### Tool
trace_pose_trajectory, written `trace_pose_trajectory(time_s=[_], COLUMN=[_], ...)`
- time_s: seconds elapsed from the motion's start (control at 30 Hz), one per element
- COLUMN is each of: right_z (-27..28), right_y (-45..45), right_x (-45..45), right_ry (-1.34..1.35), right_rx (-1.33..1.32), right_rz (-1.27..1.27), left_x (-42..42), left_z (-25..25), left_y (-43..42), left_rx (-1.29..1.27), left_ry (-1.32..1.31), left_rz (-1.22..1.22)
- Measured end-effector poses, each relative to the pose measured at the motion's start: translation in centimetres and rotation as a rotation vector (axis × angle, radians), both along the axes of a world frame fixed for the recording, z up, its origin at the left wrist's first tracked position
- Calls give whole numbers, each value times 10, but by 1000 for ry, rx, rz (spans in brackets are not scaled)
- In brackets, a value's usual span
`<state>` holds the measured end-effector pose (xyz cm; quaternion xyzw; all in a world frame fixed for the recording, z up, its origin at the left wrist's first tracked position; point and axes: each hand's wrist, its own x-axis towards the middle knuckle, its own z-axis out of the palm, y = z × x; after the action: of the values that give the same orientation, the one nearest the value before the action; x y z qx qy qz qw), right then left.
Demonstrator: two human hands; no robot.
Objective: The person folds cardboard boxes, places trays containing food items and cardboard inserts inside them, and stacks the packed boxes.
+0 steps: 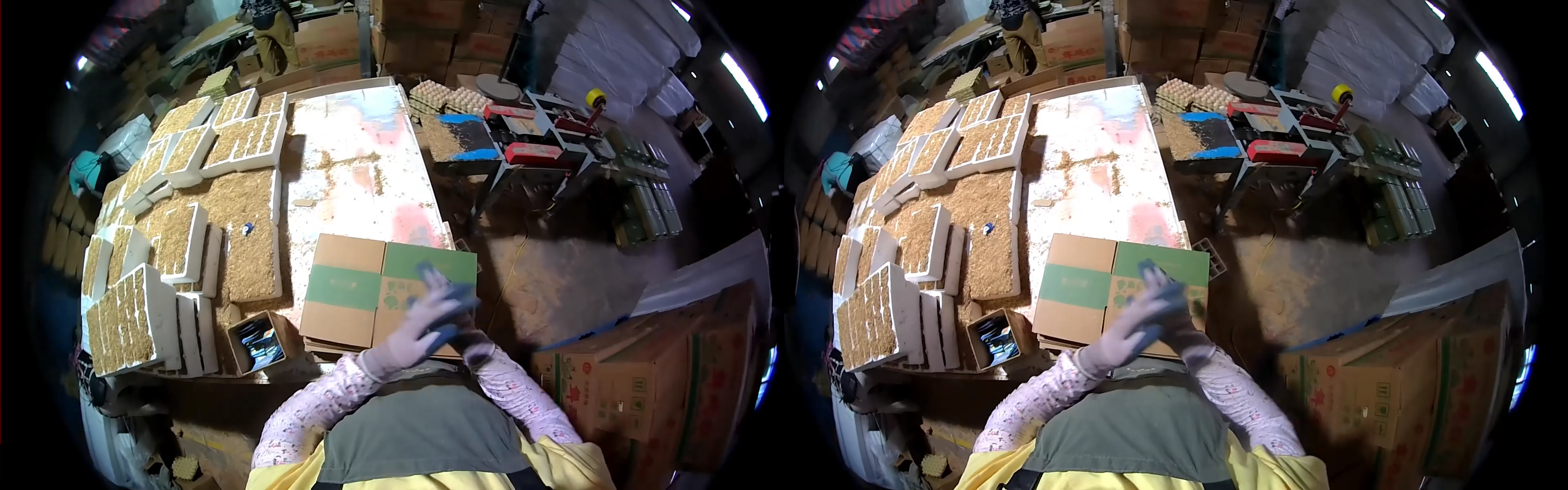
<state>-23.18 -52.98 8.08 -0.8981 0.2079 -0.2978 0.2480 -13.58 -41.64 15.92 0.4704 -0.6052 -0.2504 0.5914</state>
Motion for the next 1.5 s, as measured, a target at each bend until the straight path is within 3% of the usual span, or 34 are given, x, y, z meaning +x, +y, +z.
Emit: trace_pose_trajectory(time_s=[0.03,0.07,0.13,0.17,0.27,0.3,0.47,0.53,0.57,0.67,0.7,0.83,0.93,0.97,1.03,1.07,1.2,1.27,1.33,1.4,1.43,1.47,1.5], right_z=[26,53,96,105,123,127,131,133,136,138,141,142,157,166,173,172,167,153,119,63,8,-44,-67], right_y=[-6,-11,-11,-7,2,5,7,10,13,19,19,23,26,29,29,30,38,38,29,17,5,0,5], right_x=[-3,-6,-7,-7,1,4,5,5,5,6,5,3,-3,-4,-15,-18,-29,-38,-48,-64,-82,-100,-109], right_ry=[-162,-419,-812,-855,-944,-949,-674,-690,-734,-817,-809,-773,-842,-890,-841,-847,-860,-747,-627,-391,-192,3,148], right_rx=[687,1360,1864,1855,1787,1743,1307,1341,1382,1474,1491,1546,1676,1737,1678,1673,1670,1605,1508,1293,1015,730,677], right_rz=[176,171,359,412,545,562,475,505,509,578,635,585,566,575,613,641,712,536,375,-51,-197,-335,-442], left_x=[14,29,48,52,35,23,5,9,15,17,18,19,31,34,40,44,50,51,54,62,74,97,120], left_z=[5,15,49,46,52,56,58,57,61,59,58,73,88,79,91,105,106,105,100,89,75,52,37], left_y=[0,-2,-7,-4,9,9,7,8,11,18,22,21,22,26,35,43,58,63,64,60,58,59,59], left_rx=[5,13,78,127,52,7,30,113,234,222,347,201,256,303,105,60,-93,-107,-114,-125,-93,59,353], left_ry=[52,106,104,-107,-404,-548,-409,-319,-158,129,260,-125,124,685,1294,1532,1396,1357,1360,1337,1266,959,498], left_rz=[151,303,481,515,353,402,330,264,130,-54,-156,-51,-153,-313,-619,-646,-890,-933,-898,-839,-661,-326,173])
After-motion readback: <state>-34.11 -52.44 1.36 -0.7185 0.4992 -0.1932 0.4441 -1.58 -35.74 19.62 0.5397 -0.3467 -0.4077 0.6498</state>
